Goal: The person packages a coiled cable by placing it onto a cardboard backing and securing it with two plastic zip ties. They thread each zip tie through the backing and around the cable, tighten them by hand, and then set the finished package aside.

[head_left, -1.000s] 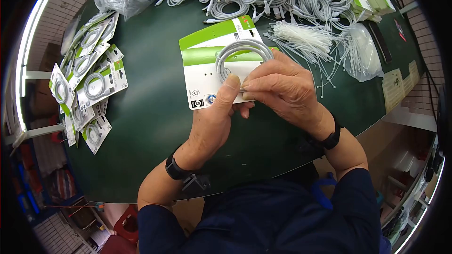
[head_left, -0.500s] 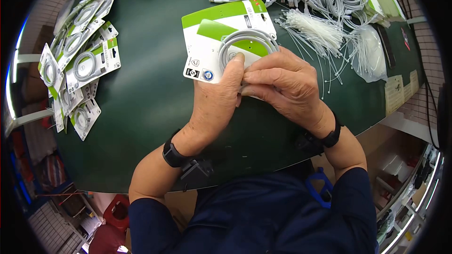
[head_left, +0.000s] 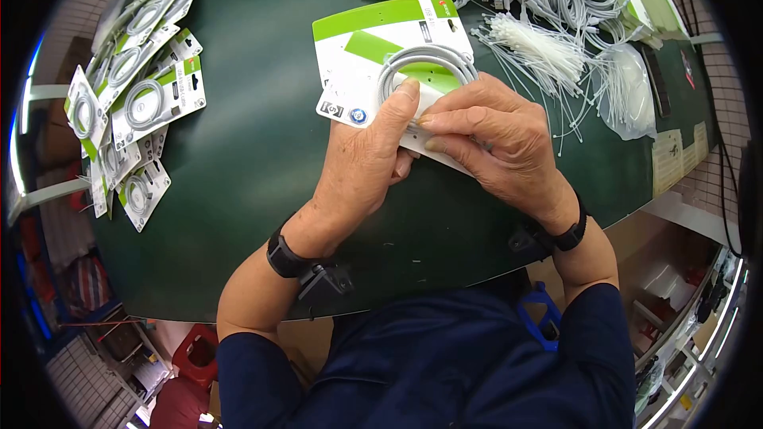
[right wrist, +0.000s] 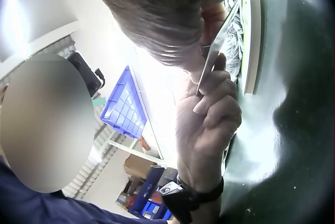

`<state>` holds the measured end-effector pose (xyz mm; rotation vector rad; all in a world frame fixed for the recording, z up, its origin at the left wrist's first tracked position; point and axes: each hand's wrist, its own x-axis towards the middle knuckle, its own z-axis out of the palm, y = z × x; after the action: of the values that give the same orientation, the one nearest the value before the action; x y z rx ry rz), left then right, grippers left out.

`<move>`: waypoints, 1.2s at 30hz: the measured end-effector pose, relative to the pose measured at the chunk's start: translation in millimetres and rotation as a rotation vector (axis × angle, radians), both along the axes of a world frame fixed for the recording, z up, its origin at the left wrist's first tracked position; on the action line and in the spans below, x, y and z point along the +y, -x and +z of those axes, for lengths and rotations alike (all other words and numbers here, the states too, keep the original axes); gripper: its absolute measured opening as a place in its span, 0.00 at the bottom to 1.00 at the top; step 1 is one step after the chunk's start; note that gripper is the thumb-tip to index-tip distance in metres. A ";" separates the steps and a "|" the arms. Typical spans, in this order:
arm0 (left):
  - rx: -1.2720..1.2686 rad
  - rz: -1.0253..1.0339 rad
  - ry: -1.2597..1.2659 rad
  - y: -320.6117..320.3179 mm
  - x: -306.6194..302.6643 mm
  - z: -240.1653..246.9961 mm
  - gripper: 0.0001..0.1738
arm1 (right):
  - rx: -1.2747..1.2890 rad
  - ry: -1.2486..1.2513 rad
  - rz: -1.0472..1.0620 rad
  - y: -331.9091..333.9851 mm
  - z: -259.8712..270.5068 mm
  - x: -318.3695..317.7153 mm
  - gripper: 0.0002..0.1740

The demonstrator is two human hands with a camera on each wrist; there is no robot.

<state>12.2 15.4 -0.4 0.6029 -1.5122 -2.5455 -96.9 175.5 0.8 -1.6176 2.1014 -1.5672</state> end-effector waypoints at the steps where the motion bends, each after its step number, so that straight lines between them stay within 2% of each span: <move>1: -0.006 -0.003 0.015 0.0 -0.3 0.6 0.20 | -0.005 -0.001 0.004 0.2 -0.1 -0.2 0.14; 17: -0.023 0.062 0.114 1.4 0.0 -0.8 0.18 | 0.008 0.062 0.035 -2.8 -7.9 -3.5 0.12; 25: 0.021 0.163 0.273 6.0 3.9 -11.0 0.18 | 0.187 0.089 -0.046 -6.8 -10.4 -5.3 0.14; 31: 0.064 0.223 0.300 13.1 4.6 -13.2 0.16 | 0.328 0.065 -0.088 -4.0 -6.2 -3.5 0.18; 36: 0.106 0.274 0.308 26.7 -0.5 -3.7 0.14 | 0.399 0.146 -0.147 3.7 8.8 1.6 0.21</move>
<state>-14.6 14.8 -4.1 0.5755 -1.6141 -2.0581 -100.6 177.1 9.6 -2.0117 2.3950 -1.5791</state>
